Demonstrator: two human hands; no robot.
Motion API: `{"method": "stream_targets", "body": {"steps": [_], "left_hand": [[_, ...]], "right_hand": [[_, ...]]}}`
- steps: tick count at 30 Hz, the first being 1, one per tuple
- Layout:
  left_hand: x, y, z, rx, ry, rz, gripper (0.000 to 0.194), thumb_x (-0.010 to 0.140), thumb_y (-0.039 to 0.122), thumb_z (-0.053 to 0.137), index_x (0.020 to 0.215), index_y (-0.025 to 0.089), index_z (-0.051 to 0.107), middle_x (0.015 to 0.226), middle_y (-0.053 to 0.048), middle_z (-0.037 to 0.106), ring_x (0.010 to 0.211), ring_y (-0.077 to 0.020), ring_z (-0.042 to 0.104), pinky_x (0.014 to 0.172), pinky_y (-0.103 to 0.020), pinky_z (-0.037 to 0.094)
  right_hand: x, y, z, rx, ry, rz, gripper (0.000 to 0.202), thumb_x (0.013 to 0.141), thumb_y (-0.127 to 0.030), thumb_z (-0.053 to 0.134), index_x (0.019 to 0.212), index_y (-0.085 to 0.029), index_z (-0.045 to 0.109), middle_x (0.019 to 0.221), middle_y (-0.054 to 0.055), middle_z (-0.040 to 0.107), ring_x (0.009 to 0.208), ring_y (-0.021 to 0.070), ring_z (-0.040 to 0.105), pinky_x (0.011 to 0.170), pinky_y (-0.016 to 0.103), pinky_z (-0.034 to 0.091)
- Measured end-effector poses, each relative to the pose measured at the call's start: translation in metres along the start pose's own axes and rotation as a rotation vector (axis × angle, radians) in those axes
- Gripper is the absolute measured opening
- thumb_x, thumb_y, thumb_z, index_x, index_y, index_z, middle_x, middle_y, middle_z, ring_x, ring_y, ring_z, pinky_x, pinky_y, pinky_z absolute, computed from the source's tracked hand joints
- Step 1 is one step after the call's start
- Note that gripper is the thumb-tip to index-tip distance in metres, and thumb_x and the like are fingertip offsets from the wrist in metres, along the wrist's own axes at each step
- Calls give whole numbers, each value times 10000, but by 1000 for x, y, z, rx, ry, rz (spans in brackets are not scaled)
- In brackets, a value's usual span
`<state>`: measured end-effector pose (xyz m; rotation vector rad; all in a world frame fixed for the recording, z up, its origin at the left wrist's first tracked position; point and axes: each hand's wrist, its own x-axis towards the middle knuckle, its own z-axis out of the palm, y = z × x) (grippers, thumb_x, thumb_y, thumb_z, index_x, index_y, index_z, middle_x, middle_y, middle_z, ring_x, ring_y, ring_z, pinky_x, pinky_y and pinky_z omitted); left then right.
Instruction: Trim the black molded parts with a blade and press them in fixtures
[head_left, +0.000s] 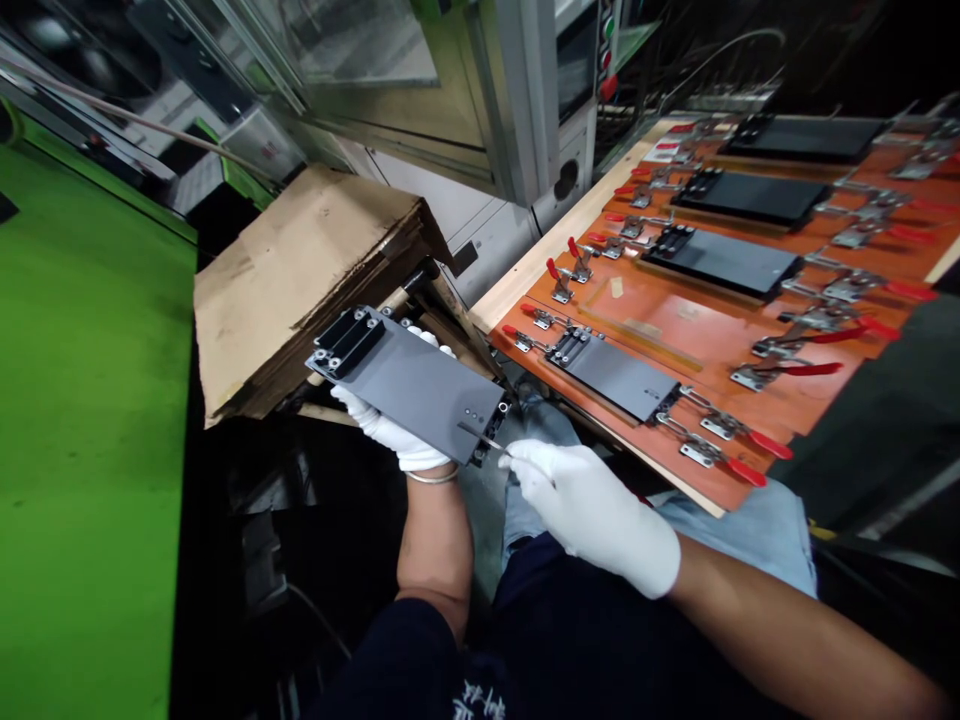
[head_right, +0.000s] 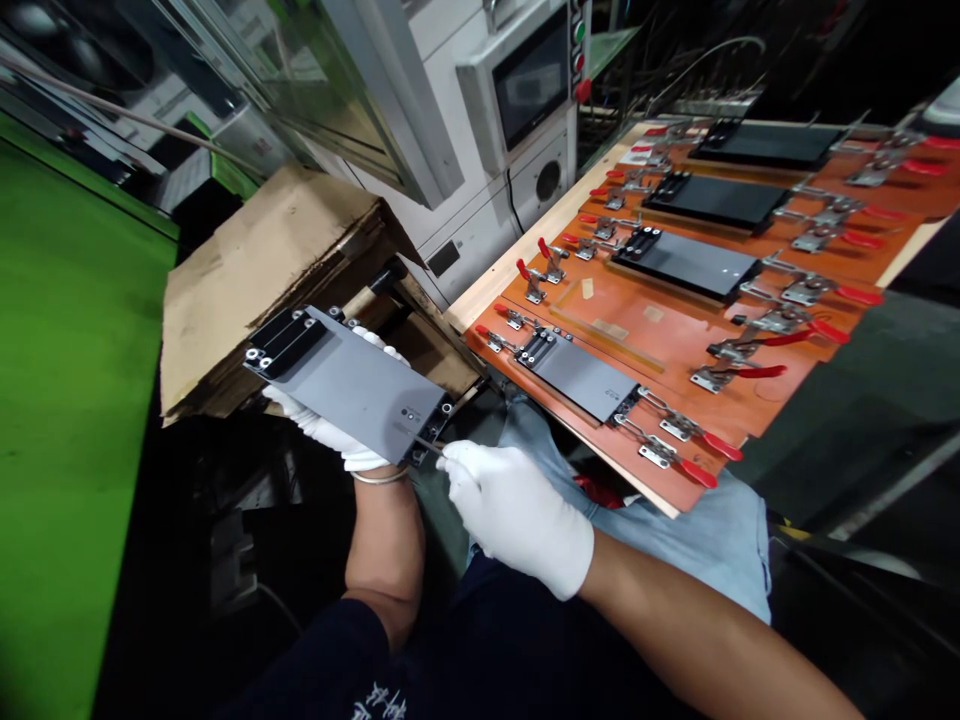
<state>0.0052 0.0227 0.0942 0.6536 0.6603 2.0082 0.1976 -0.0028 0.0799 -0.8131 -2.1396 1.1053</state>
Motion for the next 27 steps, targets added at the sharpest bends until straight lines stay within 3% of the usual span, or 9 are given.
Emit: {"method": "stream_targets", "body": {"steps": [3,9,16,21,25,27], "left_hand": [[1,-2,0,-18,-16,0,593,854,776,491,1147,301,692,1144,-68,690,1169,-278,597,982,-436,502],[4,-5,2,-8,6,-8,597,847,782,492,1127,294,690,1098,-70,694,1141,-279,601,954,-431,508],[3,-5,3,54,22,7,645,812,810,505,1179,307,675,1163,-84,683,1171,-292,590,964,-442,503],[3,-8,6,33,-2,40,683,859,803,437,1243,281,652,1186,-90,686,1176,-311,600,959,-448,495],[3,-9,6,65,3,21,720,839,830,438,1255,283,650,1218,-92,683,1195,-323,593,988,-461,481],[3,-10,6,54,-10,14,720,849,828,418,1253,281,653,1217,-95,686,1215,-326,583,1003,-468,474]], "right_hand": [[-3,-1,0,-70,-3,0,305,967,-138,400,986,-154,704,940,76,759,832,209,714,757,310,545],[-8,-7,-2,-50,-159,60,270,966,-162,415,774,-190,603,668,2,644,606,161,615,611,276,445],[-3,-4,0,-44,-64,61,279,973,-147,395,874,-171,654,837,51,721,743,198,675,689,303,468],[-4,-1,-1,-46,-147,18,265,959,-159,423,778,-182,615,723,23,673,653,176,633,638,289,446],[-3,1,0,-55,-59,13,274,968,-160,403,902,-164,670,842,59,720,759,192,667,706,302,471],[-3,0,1,-64,-87,5,269,965,-165,414,879,-167,670,821,53,713,728,184,653,687,297,468]]}}
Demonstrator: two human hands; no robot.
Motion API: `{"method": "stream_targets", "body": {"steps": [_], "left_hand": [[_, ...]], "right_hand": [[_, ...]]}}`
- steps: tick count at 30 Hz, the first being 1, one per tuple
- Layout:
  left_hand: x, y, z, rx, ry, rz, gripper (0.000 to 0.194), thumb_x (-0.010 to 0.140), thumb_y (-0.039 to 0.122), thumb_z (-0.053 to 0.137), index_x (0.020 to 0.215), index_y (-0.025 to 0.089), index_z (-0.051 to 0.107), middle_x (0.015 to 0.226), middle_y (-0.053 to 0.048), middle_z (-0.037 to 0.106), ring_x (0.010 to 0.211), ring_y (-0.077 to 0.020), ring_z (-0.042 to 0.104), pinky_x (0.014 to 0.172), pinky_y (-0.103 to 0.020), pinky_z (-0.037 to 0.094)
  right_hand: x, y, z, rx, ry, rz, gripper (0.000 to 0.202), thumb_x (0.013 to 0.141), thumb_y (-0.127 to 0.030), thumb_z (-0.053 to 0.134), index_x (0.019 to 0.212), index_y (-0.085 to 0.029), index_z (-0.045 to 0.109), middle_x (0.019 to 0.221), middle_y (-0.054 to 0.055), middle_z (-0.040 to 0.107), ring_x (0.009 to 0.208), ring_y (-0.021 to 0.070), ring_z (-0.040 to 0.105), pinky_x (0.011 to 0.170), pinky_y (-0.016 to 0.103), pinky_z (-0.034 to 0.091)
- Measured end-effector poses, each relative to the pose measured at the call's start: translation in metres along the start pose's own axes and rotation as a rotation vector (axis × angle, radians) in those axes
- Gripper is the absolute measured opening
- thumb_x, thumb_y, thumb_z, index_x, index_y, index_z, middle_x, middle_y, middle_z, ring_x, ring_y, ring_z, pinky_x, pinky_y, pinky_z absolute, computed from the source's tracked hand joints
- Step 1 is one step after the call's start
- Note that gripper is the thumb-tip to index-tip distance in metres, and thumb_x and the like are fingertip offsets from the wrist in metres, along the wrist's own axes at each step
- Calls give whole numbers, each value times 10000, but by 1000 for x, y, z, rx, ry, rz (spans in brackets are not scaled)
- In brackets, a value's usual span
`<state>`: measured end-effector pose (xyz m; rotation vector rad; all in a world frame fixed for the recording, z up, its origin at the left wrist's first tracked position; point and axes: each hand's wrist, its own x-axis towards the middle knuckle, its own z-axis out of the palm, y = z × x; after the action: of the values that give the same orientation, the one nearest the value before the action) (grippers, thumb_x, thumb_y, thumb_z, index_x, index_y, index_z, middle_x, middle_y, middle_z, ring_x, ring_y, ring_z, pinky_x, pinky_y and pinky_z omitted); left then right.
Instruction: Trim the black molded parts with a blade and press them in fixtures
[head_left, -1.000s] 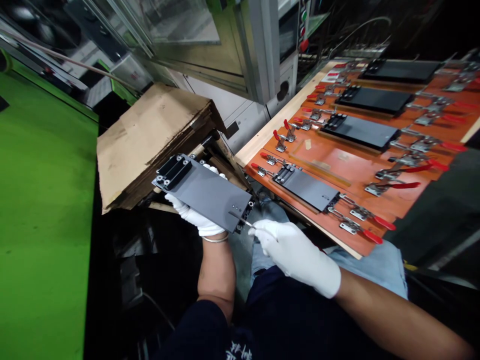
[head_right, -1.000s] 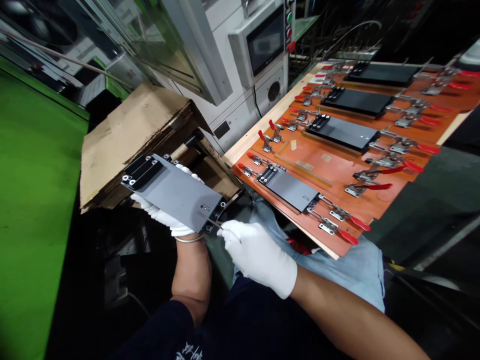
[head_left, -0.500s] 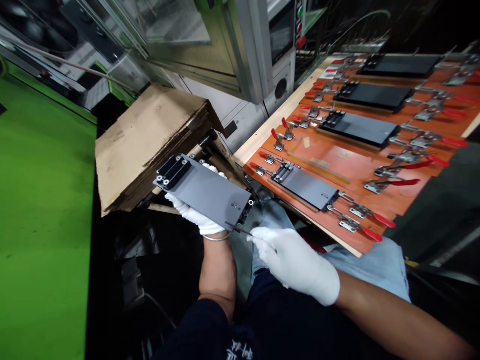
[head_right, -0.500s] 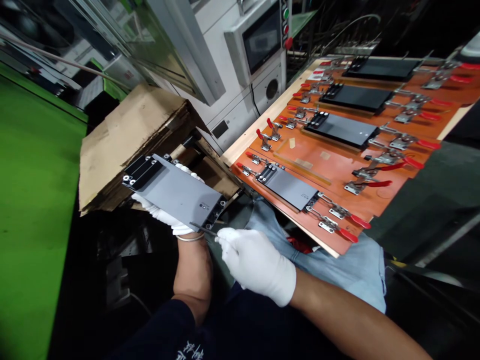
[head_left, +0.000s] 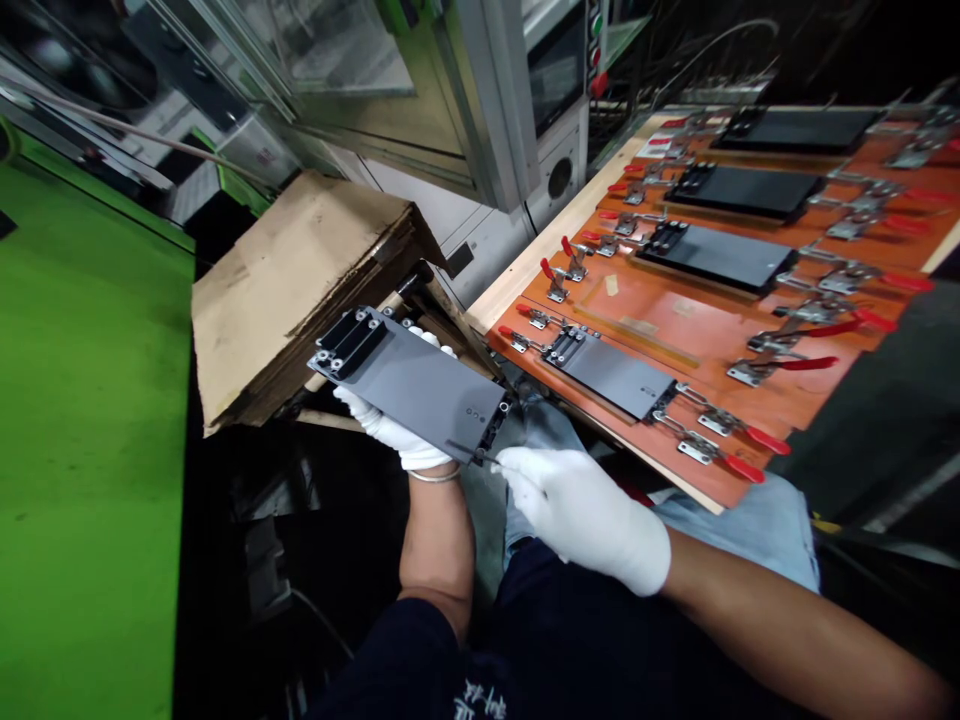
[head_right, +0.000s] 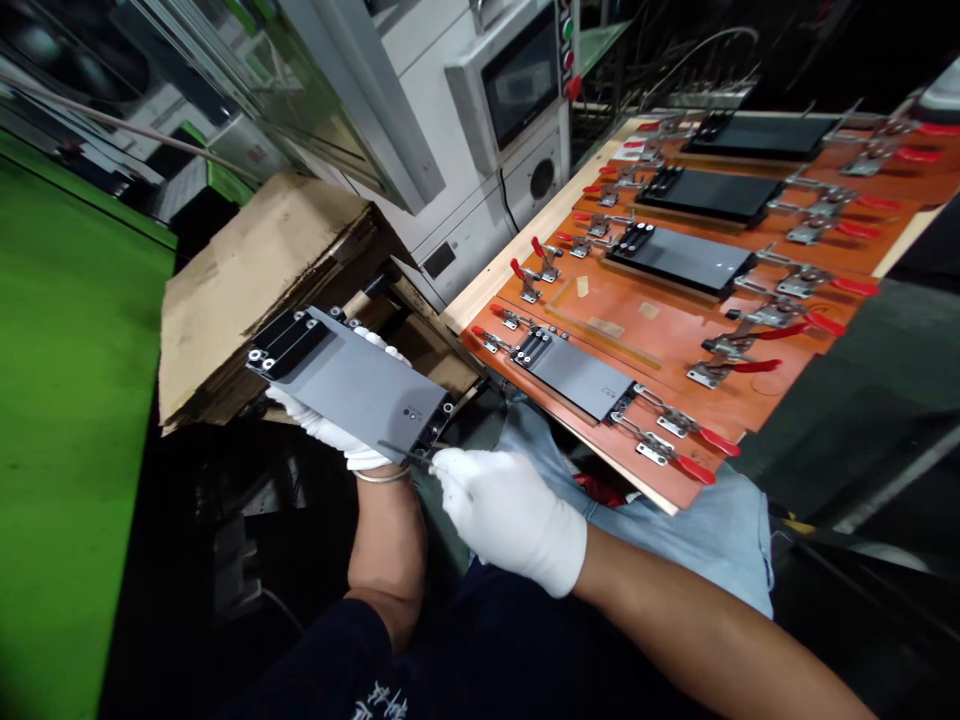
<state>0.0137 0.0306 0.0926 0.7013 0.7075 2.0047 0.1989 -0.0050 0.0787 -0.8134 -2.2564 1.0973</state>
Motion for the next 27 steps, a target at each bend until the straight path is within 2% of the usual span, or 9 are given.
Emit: {"method": "stream_targets", "body": {"steps": [2,4,8,11,14,17,22,24,27], "left_hand": [[0,0,0,-9,-16,1,726,860,827,396,1254,275,654,1218,-98,688,1230,-325,578,1021,-472,464],[0,1,0,3,-15,3,743,860,833,383,1258,265,651,1230,-101,684,1237,-323,574,1029,-470,459],[-1,1,0,17,-4,15,777,845,847,397,1280,250,636,1269,-115,670,1231,-317,575,1001,-456,473],[-2,0,-6,-13,-50,4,790,849,844,401,1303,239,627,1270,-125,674,1213,-308,592,996,-450,475],[-2,-2,-14,7,-74,-25,785,849,837,409,1302,240,644,1205,-123,709,1197,-320,610,981,-458,490],[-3,-1,-19,57,-71,-35,757,831,834,433,1314,296,657,1138,-114,735,1186,-353,614,931,-507,520],[-3,1,-23,87,-75,-49,800,804,868,418,1357,333,635,1165,-119,726,1210,-398,604,915,-571,525],[-3,1,-24,69,-48,-47,855,778,902,407,1368,322,623,1189,-133,714,1240,-414,586,922,-584,525],[-3,1,-27,113,33,-92,957,738,954,357,1382,292,609,1195,-147,710,1246,-426,582,928,-597,529]], "right_hand": [[-1,-1,0,6,-53,-23,263,948,-158,430,790,-175,639,750,29,683,659,163,618,643,282,457],[-3,0,0,10,-51,-50,270,939,-151,429,751,-179,620,716,17,668,631,155,606,622,276,455],[-1,10,-1,-29,124,-97,302,967,-163,411,916,-167,708,874,50,745,784,192,690,733,299,511],[3,17,-2,-65,186,-135,308,985,-174,429,1012,-158,736,994,70,765,859,198,707,803,302,525],[5,19,-4,-101,118,-190,273,955,-155,471,980,-175,742,916,45,754,803,181,690,762,283,514],[4,19,-8,-120,24,-239,247,935,-161,491,923,-191,736,792,15,703,697,164,644,678,278,473],[7,19,-12,-36,36,-225,279,967,-177,454,973,-175,733,887,31,726,769,160,651,740,276,470],[9,18,-10,-55,51,-180,273,955,-158,461,979,-169,733,914,38,733,793,165,655,746,278,461],[10,16,-8,-115,19,-174,230,907,-140,505,889,-180,730,834,22,711,730,162,630,690,280,424]]}}
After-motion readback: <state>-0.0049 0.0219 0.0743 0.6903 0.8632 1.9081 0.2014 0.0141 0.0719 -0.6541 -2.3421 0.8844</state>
